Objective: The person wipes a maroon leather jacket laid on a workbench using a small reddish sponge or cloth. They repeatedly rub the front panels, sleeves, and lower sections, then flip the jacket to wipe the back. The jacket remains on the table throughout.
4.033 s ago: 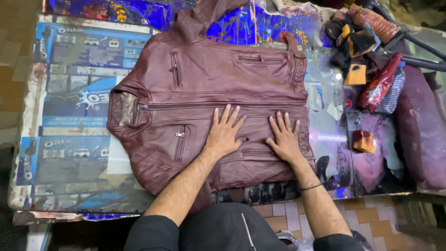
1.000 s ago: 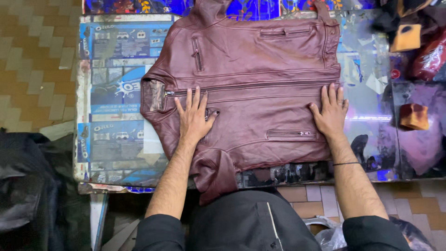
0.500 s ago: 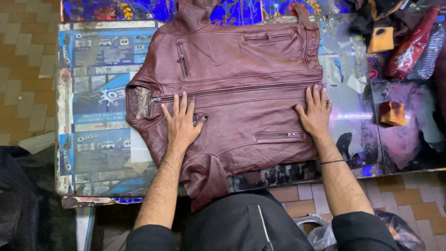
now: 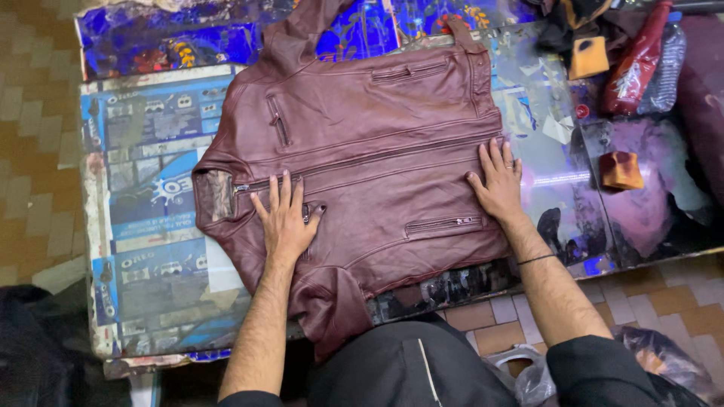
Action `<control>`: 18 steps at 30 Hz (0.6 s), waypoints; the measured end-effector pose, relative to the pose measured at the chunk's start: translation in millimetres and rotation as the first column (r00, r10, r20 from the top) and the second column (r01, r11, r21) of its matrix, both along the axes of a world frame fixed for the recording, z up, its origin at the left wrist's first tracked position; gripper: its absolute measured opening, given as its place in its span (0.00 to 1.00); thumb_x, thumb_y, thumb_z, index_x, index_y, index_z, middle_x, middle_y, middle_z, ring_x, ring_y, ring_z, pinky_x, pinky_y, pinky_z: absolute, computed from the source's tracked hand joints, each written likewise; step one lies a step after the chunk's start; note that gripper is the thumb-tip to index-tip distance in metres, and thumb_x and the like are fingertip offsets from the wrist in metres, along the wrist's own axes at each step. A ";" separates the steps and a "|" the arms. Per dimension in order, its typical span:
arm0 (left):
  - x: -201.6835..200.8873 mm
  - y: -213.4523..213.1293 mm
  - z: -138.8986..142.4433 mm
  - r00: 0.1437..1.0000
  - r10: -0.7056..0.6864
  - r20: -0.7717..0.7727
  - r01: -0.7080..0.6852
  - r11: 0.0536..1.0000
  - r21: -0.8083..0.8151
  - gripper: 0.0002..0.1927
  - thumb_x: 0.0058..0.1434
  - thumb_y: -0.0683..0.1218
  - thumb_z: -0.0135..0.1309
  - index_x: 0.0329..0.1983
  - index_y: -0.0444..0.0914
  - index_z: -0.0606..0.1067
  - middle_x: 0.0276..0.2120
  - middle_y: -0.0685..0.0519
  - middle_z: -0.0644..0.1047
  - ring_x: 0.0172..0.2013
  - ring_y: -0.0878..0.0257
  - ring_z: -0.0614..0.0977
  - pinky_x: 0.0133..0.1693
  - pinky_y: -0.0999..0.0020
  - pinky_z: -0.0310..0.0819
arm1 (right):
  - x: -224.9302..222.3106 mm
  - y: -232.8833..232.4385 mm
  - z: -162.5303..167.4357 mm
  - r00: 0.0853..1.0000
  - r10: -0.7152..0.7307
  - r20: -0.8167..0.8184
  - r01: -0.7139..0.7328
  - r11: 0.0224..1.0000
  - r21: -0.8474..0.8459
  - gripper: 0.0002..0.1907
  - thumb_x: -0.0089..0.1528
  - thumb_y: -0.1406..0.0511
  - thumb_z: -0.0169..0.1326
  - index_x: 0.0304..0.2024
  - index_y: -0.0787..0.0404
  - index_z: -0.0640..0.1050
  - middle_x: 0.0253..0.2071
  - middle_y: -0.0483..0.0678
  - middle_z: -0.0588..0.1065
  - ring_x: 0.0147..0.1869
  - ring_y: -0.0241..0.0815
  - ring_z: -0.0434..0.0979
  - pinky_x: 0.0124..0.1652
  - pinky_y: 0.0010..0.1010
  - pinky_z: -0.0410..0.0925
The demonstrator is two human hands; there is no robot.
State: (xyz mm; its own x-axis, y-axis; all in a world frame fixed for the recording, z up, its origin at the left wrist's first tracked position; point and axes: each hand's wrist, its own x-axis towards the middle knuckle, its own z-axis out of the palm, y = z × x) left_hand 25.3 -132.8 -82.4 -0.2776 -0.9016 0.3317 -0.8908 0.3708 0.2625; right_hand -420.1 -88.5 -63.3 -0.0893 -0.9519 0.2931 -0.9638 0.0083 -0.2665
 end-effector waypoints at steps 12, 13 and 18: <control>-7.6 -0.1 -1.3 0.999 0.006 0.051 -0.005 1.000 -0.012 0.40 0.59 0.63 0.56 0.69 0.38 0.68 0.75 0.44 0.57 0.75 0.45 0.52 0.68 0.27 0.33 | -170.5 68.2 37.0 0.724 -0.677 -0.134 0.625 0.725 -0.288 0.30 0.55 0.53 0.70 0.57 0.55 0.79 0.64 0.69 0.66 0.65 0.75 0.59 0.60 0.75 0.53; -9.8 0.2 -1.3 0.999 -0.001 0.051 0.002 1.000 -0.013 0.41 0.58 0.64 0.56 0.70 0.38 0.67 0.75 0.44 0.57 0.75 0.45 0.52 0.68 0.27 0.33 | -182.5 73.3 35.8 0.756 -0.650 -0.081 0.613 0.745 -0.263 0.27 0.58 0.55 0.67 0.58 0.53 0.79 0.63 0.66 0.68 0.66 0.72 0.61 0.62 0.69 0.56; -12.5 -4.0 4.9 0.998 0.022 0.055 -0.025 0.998 0.053 0.41 0.56 0.63 0.59 0.69 0.37 0.67 0.75 0.44 0.57 0.75 0.44 0.51 0.67 0.26 0.31 | -211.1 81.2 29.8 0.836 -0.548 -0.039 0.527 0.819 -0.227 0.19 0.66 0.56 0.64 0.55 0.54 0.76 0.55 0.58 0.75 0.64 0.62 0.71 0.63 0.54 0.62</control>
